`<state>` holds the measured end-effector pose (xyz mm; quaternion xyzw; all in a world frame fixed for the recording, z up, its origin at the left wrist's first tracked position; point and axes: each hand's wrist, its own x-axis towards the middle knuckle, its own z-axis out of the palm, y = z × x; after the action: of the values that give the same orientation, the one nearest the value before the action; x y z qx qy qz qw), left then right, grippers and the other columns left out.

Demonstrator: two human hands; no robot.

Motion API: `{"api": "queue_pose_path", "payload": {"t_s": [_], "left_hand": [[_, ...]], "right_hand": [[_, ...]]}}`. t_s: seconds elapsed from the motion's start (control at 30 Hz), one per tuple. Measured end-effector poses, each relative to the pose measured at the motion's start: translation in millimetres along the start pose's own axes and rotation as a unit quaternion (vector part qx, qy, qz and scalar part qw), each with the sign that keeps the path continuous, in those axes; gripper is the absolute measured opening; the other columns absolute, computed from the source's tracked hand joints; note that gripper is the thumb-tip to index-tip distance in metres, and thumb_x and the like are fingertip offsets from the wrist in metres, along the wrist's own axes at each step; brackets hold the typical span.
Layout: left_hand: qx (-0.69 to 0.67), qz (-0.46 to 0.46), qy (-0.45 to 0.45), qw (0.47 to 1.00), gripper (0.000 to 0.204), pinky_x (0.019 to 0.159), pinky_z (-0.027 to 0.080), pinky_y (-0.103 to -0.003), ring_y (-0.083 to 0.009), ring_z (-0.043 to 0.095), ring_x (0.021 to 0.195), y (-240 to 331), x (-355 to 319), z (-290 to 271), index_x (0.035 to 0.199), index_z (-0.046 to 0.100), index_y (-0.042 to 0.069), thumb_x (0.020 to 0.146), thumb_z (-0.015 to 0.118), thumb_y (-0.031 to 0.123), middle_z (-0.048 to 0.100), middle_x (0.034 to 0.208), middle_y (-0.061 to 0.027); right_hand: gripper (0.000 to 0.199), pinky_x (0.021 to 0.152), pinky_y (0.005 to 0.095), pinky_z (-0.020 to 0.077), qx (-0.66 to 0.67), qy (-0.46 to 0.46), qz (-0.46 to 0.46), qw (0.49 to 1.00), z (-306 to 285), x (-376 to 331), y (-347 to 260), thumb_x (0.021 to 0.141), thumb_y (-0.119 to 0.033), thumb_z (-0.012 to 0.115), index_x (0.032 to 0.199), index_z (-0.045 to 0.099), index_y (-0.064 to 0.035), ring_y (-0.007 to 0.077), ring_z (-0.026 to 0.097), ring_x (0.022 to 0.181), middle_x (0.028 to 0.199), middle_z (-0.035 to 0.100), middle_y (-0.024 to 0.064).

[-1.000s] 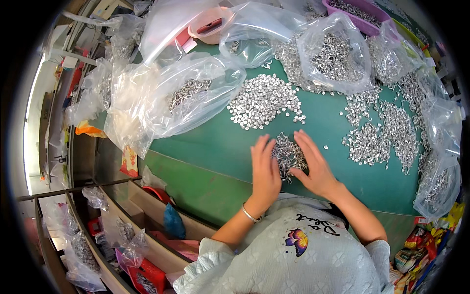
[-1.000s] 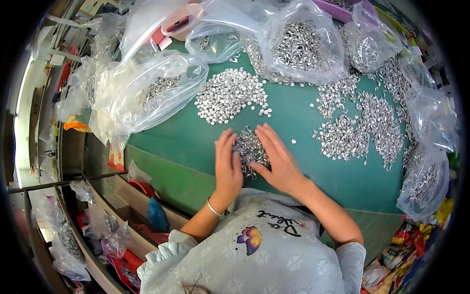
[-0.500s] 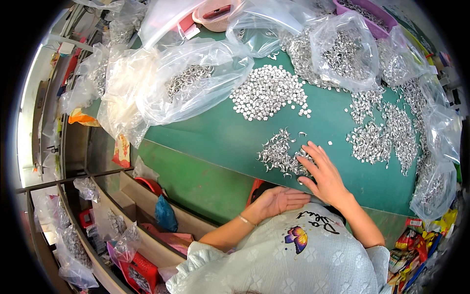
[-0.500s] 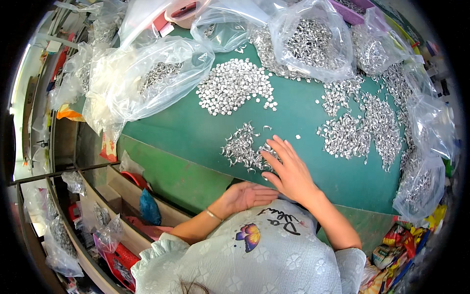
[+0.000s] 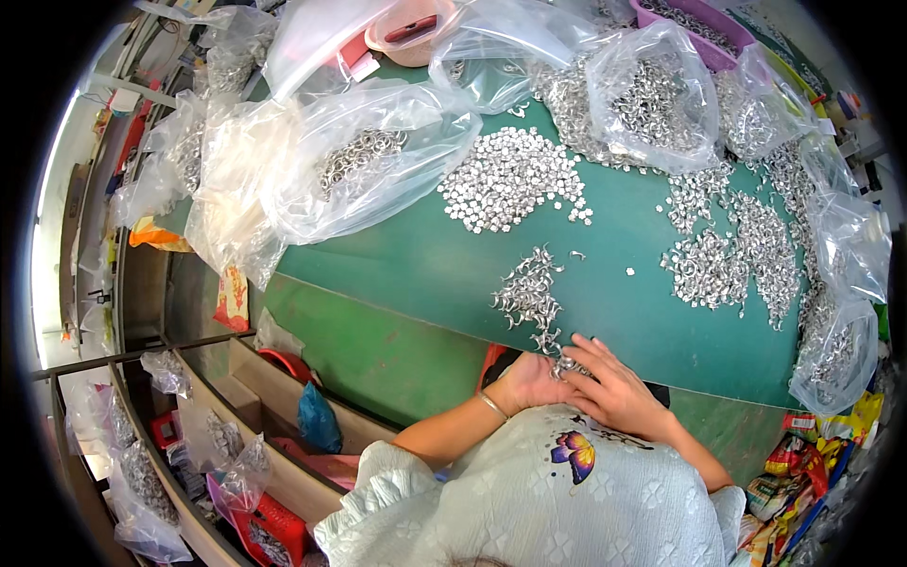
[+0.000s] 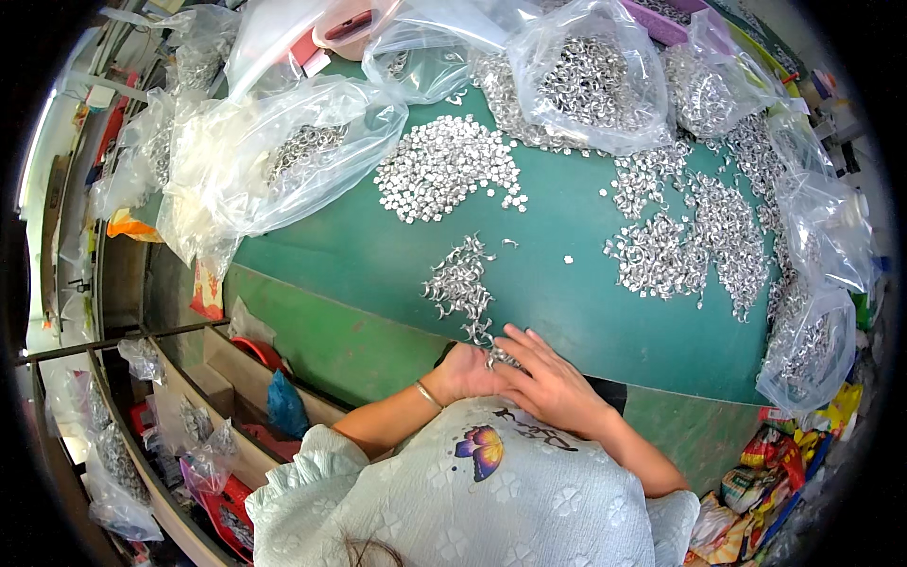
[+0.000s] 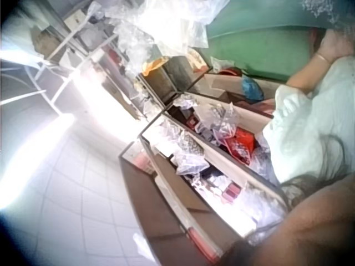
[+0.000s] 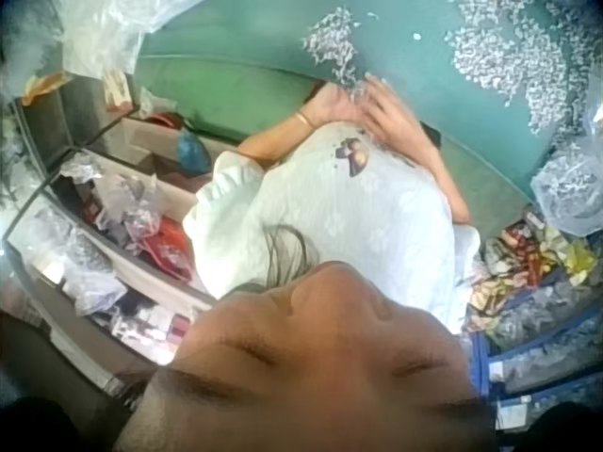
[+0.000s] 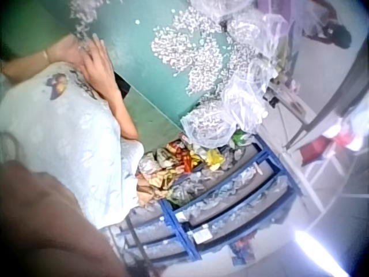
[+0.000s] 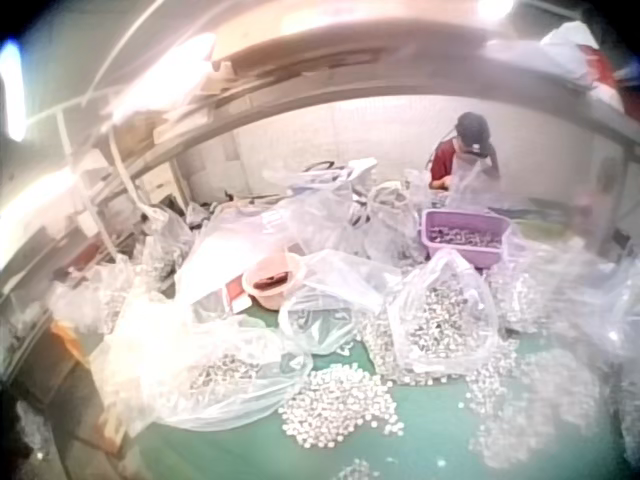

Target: The person sorts small silver flower-shaped metal pieces by hand on a green workbench, moving them between bags and central piles.

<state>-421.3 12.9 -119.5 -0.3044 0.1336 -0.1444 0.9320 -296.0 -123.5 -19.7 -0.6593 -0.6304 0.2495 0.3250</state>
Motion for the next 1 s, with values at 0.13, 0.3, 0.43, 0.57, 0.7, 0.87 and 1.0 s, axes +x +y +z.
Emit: {"api": "queue_pose_path", "payload": {"t_s": [0.13,0.3,0.43,0.57,0.7,0.87,1.0], "left_hand": [[0.060,-0.016,-0.019,0.998,0.056,0.104,0.041,-0.055,-0.0355,0.050,0.124,7,-3,-9,0.133,0.048,0.006,0.102,0.031,0.050,0.052,0.134,-0.0165],[0.260,0.096,0.297,0.914,0.053,0.101,0.046,-0.051,-0.0339,0.055,0.120,-8,-7,33,0.133,0.047,0.005,0.102,0.032,0.046,0.054,0.130,-0.0165],[0.132,0.043,0.143,0.980,0.051,0.099,0.048,-0.050,-0.0326,0.058,0.114,14,-17,-2,0.129,0.049,0.002,0.103,0.034,0.042,0.057,0.125,-0.0173],[0.062,-0.014,0.034,0.997,0.049,0.097,0.049,-0.048,-0.0322,0.062,0.107,15,-20,1,0.124,0.052,-0.001,0.102,0.034,0.039,0.061,0.120,-0.0173],[0.126,0.024,0.097,0.987,0.045,0.092,0.054,-0.050,-0.0314,0.064,0.104,19,-18,1,0.119,0.054,0.000,0.102,0.035,0.036,0.062,0.116,-0.0184],[0.213,0.096,0.181,0.955,0.037,0.091,0.057,-0.048,-0.0313,0.067,0.100,10,-18,16,0.119,0.053,-0.001,0.101,0.044,0.029,0.064,0.111,-0.0194],[0.287,0.100,0.241,0.922,0.030,0.095,0.054,-0.043,-0.0324,0.065,0.105,16,-35,15,0.112,0.059,-0.006,0.096,0.055,0.019,0.065,0.110,-0.0204]], "right_hand": [[0.035,0.107,0.0499,0.0391,0.022,0.013,-0.082,0.996,0,8,8,0.080,-0.013,0.070,0.112,0.063,-0.0002,0.0370,0.045,0.131,0.132,0.052,0.0168],[0.043,0.108,0.0472,0.0388,-0.061,-0.018,-0.075,0.995,-5,44,1,0.083,-0.016,0.065,0.122,0.058,-0.0004,0.0352,0.045,0.131,0.135,0.051,0.0156],[0.041,0.109,0.0445,0.0392,-0.059,-0.061,-0.083,0.993,4,27,6,0.086,-0.014,0.059,0.125,0.056,-0.0001,0.0335,0.047,0.130,0.134,0.053,0.0156],[0.036,0.105,0.0443,0.0432,0.015,-0.097,-0.132,0.986,-4,13,5,0.085,-0.008,0.059,0.120,0.059,0.0006,0.0332,0.053,0.123,0.126,0.057,0.0148],[0.033,0.094,0.0438,0.0487,0.070,0.020,-0.125,0.989,-1,21,12,0.078,-0.005,0.067,0.111,0.064,0.0007,0.0331,0.058,0.113,0.118,0.061,0.0131],[0.031,0.088,0.0437,0.0495,0.009,0.107,-0.130,0.986,-5,59,4,0.074,-0.001,0.070,0.105,0.066,0.0009,0.0345,0.059,0.108,0.113,0.062,0.0131],[0.026,0.088,0.0434,0.0491,0.004,0.164,-0.096,0.982,-1,60,7,0.076,0.004,0.066,0.102,0.067,0.0016,0.0349,0.059,0.107,0.111,0.063,0.0147]]}}
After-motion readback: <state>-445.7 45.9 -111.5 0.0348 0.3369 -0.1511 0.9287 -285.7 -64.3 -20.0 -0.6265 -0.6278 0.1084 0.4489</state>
